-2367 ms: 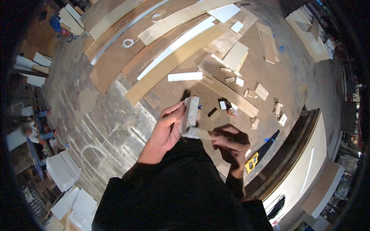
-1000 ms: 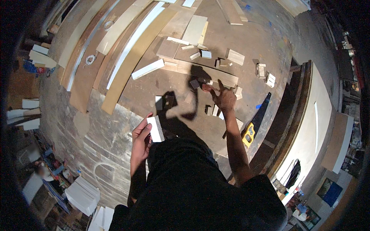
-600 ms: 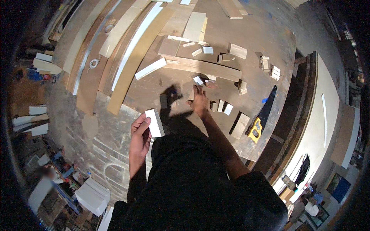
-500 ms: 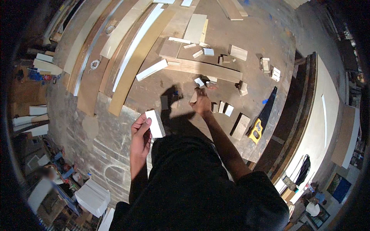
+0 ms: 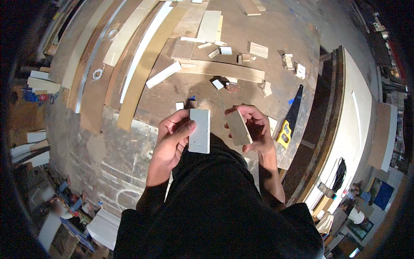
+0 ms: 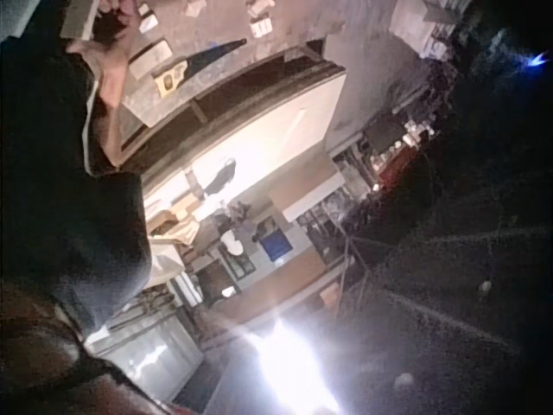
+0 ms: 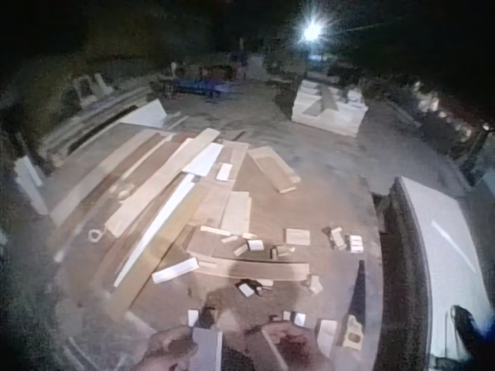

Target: The person fits small wood blocks and strips together by hand, aligning joints and checking the assembly of a small wooden structure on a workbench.

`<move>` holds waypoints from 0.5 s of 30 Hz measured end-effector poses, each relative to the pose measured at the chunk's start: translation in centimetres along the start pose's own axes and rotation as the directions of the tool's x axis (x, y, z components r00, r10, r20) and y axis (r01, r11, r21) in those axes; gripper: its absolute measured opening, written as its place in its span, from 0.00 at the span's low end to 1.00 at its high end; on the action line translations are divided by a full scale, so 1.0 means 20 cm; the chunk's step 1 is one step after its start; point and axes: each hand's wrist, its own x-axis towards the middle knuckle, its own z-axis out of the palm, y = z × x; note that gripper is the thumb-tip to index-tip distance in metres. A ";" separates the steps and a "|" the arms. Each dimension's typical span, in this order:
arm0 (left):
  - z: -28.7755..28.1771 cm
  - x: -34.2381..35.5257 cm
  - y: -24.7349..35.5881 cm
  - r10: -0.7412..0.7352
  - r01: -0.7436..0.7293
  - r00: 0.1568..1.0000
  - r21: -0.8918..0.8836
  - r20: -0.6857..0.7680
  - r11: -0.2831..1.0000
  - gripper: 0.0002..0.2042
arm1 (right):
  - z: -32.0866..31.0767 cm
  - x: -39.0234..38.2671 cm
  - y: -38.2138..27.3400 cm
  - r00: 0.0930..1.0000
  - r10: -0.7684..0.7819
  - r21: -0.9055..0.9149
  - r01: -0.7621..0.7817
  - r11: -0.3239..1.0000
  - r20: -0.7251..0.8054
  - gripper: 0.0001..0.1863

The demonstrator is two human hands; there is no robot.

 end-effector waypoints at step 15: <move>-0.16 -0.24 0.15 0.182 -0.165 0.937 0.083 -0.297 0.983 0.20 | 0.07 -0.10 -0.14 0.966 -0.086 -0.340 -0.002 0.940 -0.244 0.47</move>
